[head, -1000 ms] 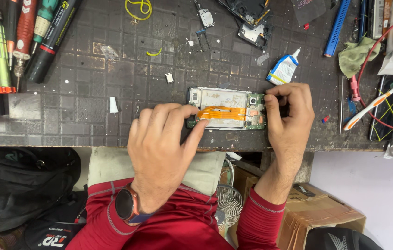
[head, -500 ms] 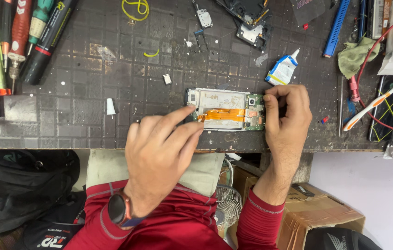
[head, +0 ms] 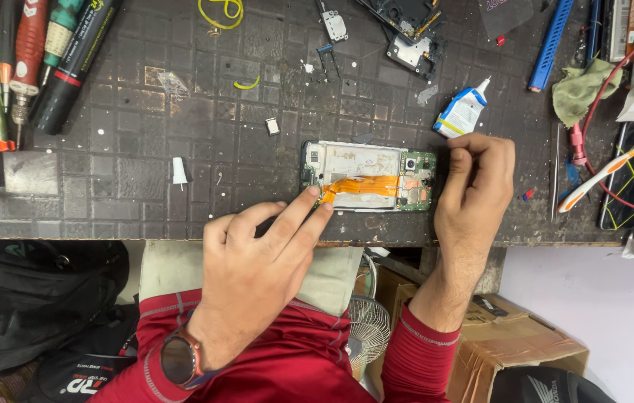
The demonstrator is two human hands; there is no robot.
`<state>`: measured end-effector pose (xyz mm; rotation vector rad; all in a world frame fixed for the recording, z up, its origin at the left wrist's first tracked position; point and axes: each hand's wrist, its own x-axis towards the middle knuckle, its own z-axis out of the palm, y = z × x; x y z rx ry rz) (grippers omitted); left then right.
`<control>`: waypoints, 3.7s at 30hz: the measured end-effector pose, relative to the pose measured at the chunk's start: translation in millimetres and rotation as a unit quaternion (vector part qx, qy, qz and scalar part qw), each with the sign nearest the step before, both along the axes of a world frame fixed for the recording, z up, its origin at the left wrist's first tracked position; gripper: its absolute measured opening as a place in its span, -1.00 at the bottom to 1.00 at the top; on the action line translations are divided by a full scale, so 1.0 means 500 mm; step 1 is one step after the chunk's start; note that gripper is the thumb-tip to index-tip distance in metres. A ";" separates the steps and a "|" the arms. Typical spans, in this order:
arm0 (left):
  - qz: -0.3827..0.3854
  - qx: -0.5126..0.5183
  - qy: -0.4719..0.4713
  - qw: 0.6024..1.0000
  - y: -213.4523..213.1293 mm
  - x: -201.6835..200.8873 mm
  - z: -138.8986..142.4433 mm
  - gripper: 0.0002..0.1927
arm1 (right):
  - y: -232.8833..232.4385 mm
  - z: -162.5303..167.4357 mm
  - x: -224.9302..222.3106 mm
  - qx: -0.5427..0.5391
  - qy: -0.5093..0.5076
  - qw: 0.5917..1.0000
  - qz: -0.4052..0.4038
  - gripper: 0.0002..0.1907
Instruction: The person applies adhesive to an orange ribbon cable and places it onto a disassembled phone chassis. They then use tweezers to position the cable and attach a small circuit board to the chassis.
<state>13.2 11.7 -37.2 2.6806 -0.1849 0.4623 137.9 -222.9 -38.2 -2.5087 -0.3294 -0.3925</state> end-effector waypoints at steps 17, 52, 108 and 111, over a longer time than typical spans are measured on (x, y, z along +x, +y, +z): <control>-0.005 0.037 -0.058 0.998 0.006 0.004 -0.039 -0.56 | -0.027 -0.021 -0.024 0.211 0.024 0.977 -0.011 -0.89; 0.025 0.001 -0.078 0.997 -0.016 -0.006 -0.066 -0.62 | 0.213 0.035 -0.131 0.050 0.002 0.999 0.015 -0.82; 0.036 0.029 -0.088 0.995 -0.011 -0.003 -0.060 -0.58 | 0.177 0.136 0.031 -0.183 0.100 0.925 0.318 -0.89; 0.028 0.049 -0.094 0.994 -0.005 -0.004 -0.063 -0.57 | 0.183 0.142 0.034 -0.196 0.087 0.921 0.325 -0.89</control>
